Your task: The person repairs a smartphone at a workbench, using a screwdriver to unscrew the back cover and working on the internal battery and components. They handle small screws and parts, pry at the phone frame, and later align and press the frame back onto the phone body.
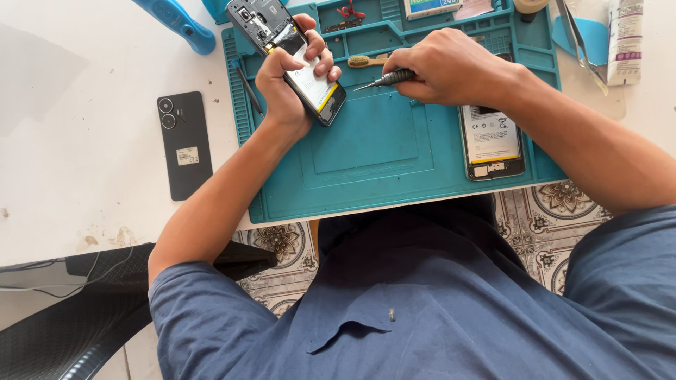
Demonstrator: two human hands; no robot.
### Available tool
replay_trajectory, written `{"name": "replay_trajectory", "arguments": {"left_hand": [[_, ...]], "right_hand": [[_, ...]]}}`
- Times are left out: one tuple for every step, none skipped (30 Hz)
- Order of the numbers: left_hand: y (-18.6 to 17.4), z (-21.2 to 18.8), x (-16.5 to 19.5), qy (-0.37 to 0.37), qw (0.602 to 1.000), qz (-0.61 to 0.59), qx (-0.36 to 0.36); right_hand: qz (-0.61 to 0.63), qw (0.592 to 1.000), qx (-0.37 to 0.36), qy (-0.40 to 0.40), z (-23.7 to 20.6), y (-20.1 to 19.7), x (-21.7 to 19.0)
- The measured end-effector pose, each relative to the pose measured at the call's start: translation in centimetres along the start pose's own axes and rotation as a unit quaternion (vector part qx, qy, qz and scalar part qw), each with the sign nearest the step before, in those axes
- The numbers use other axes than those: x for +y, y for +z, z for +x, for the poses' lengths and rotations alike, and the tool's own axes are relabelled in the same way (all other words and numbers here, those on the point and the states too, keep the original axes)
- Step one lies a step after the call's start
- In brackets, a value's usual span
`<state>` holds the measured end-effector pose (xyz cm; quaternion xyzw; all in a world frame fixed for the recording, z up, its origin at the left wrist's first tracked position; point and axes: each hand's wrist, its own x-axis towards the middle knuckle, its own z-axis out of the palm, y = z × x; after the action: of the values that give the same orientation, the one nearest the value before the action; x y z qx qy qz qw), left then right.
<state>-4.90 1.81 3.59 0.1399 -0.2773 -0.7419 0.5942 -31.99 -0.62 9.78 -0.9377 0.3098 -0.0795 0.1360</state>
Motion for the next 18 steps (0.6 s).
{"name": "replay_trajectory", "arguments": {"left_hand": [[0.0, 0.0, 0.0, 0.001, 1.000, 0.003, -0.003], [0.1, 0.0, 0.0, 0.003, 1.000, 0.006, -0.006], [0.1, 0.0, 0.0, 0.004, 1.000, 0.008, -0.008], [0.1, -0.1, 0.0, 0.002, 1.000, 0.007, -0.006], [0.2, -0.1, 0.1, -0.001, 1.000, 0.005, -0.005], [0.2, 0.0, 0.1, -0.003, 1.000, 0.004, -0.005], [0.2, -0.1, 0.1, -0.004, 1.000, 0.008, -0.007], [0.3, -0.1, 0.2, -0.004, 1.000, 0.012, -0.009], [0.4, -0.2, 0.2, -0.004, 1.000, 0.016, -0.011], [0.4, -0.2, 0.1, -0.009, 1.000, 0.015, -0.023], [0.5, -0.2, 0.1, -0.014, 0.999, 0.015, -0.035], [0.6, -0.3, 0.1, -0.019, 0.999, 0.015, -0.046], [0.6, -0.3, 0.1, -0.017, 0.998, 0.020, -0.058], [0.7, -0.3, 0.0, -0.015, 0.997, 0.026, -0.069], [0.7, -0.3, 0.0, -0.012, 0.996, 0.032, -0.082], [0.8, -0.2, -0.1, -0.012, 0.996, 0.035, -0.084], [0.8, -0.3, -0.1, -0.013, 0.995, 0.039, -0.086], [0.9, -0.2, -0.1, -0.012, 0.995, 0.042, -0.088]], "right_hand": [[-0.003, 1.000, 0.005, -0.008, 0.0, 0.0, -0.1], [-0.009, 1.000, 0.004, -0.005, 0.0, -0.2, -0.3], [-0.015, 1.000, 0.003, -0.001, 0.1, -0.3, -0.4], [-0.020, 1.000, 0.002, 0.003, 0.0, -0.5, -0.6], [-0.016, 1.000, 0.008, 0.009, 0.0, -0.6, -0.8], [-0.011, 1.000, 0.016, 0.015, 0.1, -0.8, -1.1], [-0.007, 1.000, 0.023, 0.021, 0.1, -0.9, -1.4], [0.006, 0.999, 0.022, 0.022, 0.1, -1.2, -1.7], [0.019, 0.999, 0.022, 0.025, 0.0, -1.3, -2.1], [0.032, 0.999, 0.021, 0.027, -0.2, -1.4, -2.6], [0.060, 0.998, 0.025, 0.004, -0.3, -1.3, -3.2], [0.087, 0.996, 0.029, -0.018, -0.5, -1.3, -3.7], [0.116, 0.992, 0.033, -0.039, -0.6, -1.2, -4.3], [0.105, 0.993, 0.034, -0.053, -0.7, -1.1, -4.7], [0.093, 0.993, 0.034, -0.066, -0.7, -1.0, -5.0], [0.081, 0.993, 0.035, -0.080, -0.7, -1.0, -5.2], [0.083, 0.993, 0.039, -0.080, -0.7, -1.0, -5.3], [0.084, 0.992, 0.043, -0.081, -0.6, -1.0, -5.3]]}}
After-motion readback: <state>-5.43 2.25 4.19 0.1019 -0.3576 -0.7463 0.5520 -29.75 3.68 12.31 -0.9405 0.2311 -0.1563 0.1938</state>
